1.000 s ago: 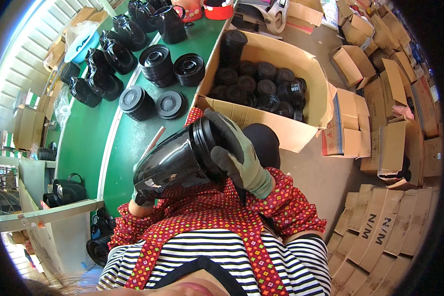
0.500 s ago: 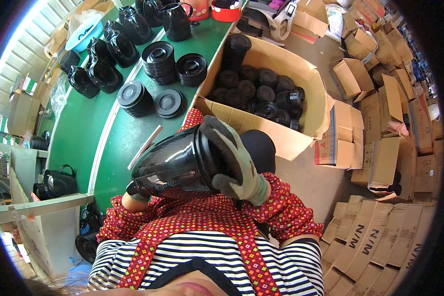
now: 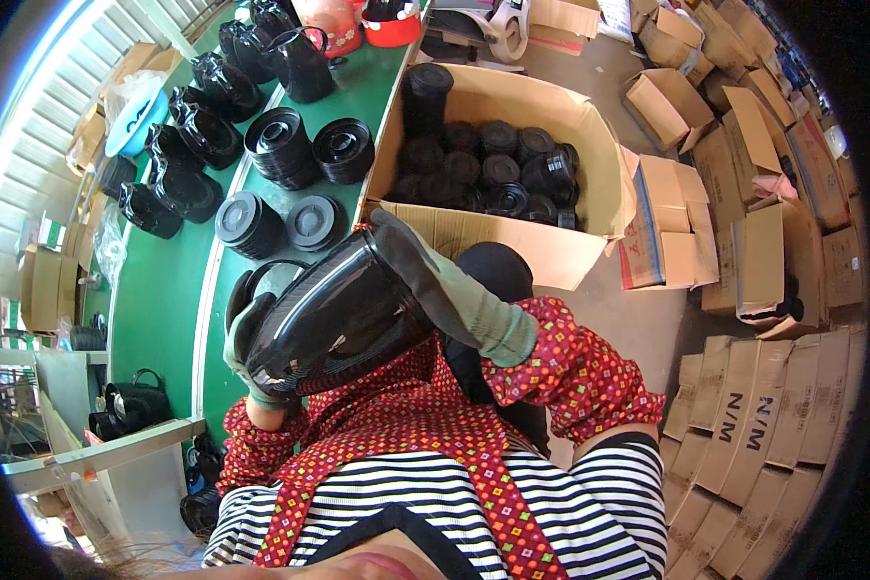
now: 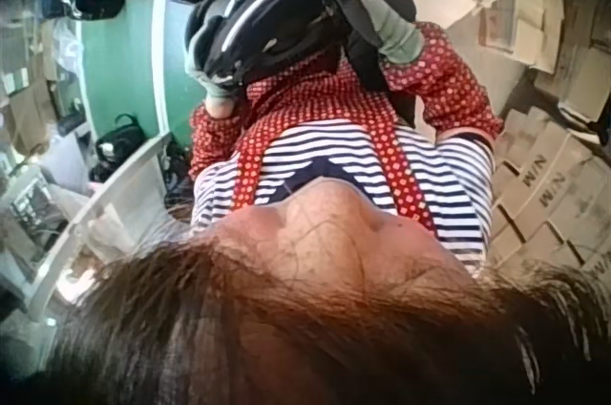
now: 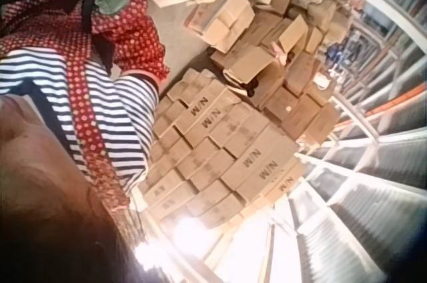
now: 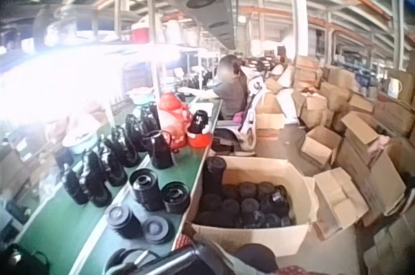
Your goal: The person repeatedly picks up black kettles from a green table, attaches a black lid to each, and places the assembled kettle into a cardboard box. The process is repeated for multiple units in a consistent sequence.
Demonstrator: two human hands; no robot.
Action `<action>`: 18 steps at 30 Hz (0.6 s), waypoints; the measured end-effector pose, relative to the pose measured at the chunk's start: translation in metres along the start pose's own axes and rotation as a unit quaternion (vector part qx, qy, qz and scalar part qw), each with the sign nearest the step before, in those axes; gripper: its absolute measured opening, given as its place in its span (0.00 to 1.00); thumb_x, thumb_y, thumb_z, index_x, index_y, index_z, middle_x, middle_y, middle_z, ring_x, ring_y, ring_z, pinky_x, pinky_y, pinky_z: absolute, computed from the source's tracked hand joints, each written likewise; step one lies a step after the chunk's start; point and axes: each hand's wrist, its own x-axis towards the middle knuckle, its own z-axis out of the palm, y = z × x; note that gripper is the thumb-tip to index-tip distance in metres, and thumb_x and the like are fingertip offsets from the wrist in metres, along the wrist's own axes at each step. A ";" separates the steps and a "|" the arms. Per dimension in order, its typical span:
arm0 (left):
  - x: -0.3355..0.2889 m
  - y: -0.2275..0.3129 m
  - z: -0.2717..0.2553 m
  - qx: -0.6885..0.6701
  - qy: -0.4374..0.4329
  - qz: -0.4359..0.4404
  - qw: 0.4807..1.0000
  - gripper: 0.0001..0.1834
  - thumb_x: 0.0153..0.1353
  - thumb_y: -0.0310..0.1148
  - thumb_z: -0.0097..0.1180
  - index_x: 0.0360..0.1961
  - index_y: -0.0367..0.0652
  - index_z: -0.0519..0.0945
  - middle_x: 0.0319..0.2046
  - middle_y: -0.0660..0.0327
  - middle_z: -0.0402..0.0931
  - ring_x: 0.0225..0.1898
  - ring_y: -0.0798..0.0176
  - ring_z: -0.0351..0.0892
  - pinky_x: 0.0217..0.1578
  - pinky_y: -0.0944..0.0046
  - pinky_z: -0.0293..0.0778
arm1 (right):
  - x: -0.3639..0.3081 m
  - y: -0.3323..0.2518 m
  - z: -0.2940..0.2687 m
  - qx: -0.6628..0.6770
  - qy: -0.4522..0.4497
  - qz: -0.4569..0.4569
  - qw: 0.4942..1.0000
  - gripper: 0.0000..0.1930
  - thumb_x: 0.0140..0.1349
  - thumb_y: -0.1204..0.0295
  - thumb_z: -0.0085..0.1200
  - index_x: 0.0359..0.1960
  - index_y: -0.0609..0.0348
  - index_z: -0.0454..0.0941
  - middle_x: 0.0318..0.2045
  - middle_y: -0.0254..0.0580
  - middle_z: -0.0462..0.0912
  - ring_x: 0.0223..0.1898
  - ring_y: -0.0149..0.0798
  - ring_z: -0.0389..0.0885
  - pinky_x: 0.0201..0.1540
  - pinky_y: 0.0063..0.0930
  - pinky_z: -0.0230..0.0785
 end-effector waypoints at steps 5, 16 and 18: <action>-0.015 -0.017 0.006 -0.125 -0.082 -0.119 0.982 0.40 0.51 0.36 0.81 0.64 0.33 0.78 0.66 0.40 0.77 0.65 0.45 0.80 0.64 0.48 0.78 | -0.005 0.013 0.004 0.030 0.005 -0.048 0.998 0.33 0.79 0.59 0.52 0.78 0.65 0.63 0.73 0.57 0.69 0.76 0.47 0.65 0.80 0.41 0.53; 0.006 -0.012 -0.004 -0.258 -0.161 -0.156 0.940 0.37 0.68 0.38 0.69 0.73 0.31 0.70 0.67 0.41 0.75 0.61 0.48 0.84 0.61 0.54 0.81 | -0.012 0.033 0.002 -0.035 0.032 -0.075 0.996 0.35 0.75 0.54 0.53 0.77 0.62 0.64 0.75 0.54 0.65 0.74 0.49 0.67 0.76 0.39 0.58; 0.033 0.011 -0.025 0.066 -0.169 0.092 0.979 0.33 0.62 0.30 0.73 0.65 0.26 0.77 0.61 0.38 0.80 0.55 0.49 0.88 0.56 0.57 0.83 | -0.004 0.016 0.000 0.028 0.044 0.178 0.983 0.33 0.83 0.50 0.40 0.79 0.59 0.59 0.74 0.47 0.68 0.73 0.39 0.69 0.76 0.36 0.59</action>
